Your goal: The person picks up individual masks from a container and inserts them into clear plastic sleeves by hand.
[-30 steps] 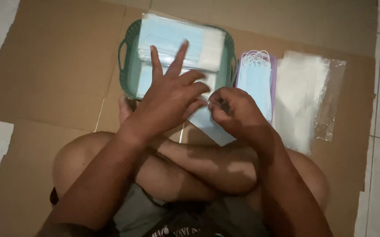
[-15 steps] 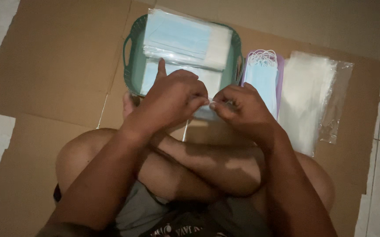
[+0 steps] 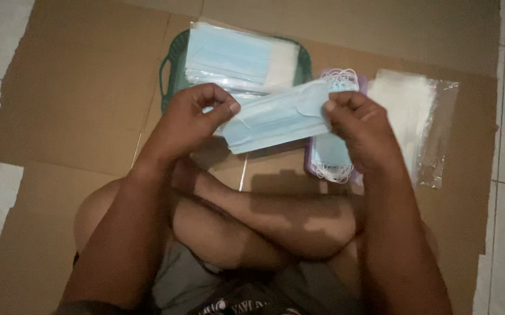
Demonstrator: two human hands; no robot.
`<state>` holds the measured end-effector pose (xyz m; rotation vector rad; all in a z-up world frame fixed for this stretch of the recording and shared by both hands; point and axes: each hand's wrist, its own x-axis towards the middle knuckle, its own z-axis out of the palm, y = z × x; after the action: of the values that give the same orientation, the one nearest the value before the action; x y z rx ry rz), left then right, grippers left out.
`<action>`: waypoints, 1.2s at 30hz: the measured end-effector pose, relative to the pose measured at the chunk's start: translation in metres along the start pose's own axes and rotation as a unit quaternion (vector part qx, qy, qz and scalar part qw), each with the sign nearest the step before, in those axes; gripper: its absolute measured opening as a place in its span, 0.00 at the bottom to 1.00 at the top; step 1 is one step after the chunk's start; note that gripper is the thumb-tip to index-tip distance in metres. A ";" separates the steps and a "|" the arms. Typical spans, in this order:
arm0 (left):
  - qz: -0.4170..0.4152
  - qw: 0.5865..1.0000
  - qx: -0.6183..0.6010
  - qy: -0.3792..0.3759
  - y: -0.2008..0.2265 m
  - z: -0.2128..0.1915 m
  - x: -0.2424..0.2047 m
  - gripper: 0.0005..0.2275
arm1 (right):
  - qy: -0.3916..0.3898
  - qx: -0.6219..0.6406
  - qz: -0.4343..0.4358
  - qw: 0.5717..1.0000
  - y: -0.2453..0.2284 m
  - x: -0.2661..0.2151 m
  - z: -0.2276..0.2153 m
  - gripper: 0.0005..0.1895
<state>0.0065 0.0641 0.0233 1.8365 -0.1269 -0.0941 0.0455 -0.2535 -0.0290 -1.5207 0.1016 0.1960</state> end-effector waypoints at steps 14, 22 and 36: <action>-0.133 0.944 -0.298 -0.049 0.025 0.067 0.005 0.14 | -0.168 -0.112 -0.001 0.979 -0.042 -0.026 0.026 0.07; -0.157 0.932 -0.290 0.147 0.001 0.059 0.018 0.02 | -0.096 -0.051 0.006 0.994 -0.037 -0.011 0.037 0.09; -0.019 0.997 -0.009 0.069 0.046 0.022 0.008 0.28 | -0.109 -0.279 -0.102 0.949 -0.037 -0.031 0.055 0.09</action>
<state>0.0102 0.0295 0.0614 1.8223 0.0052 0.0048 0.0188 -0.2022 0.0155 -2.0461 -0.3123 0.2369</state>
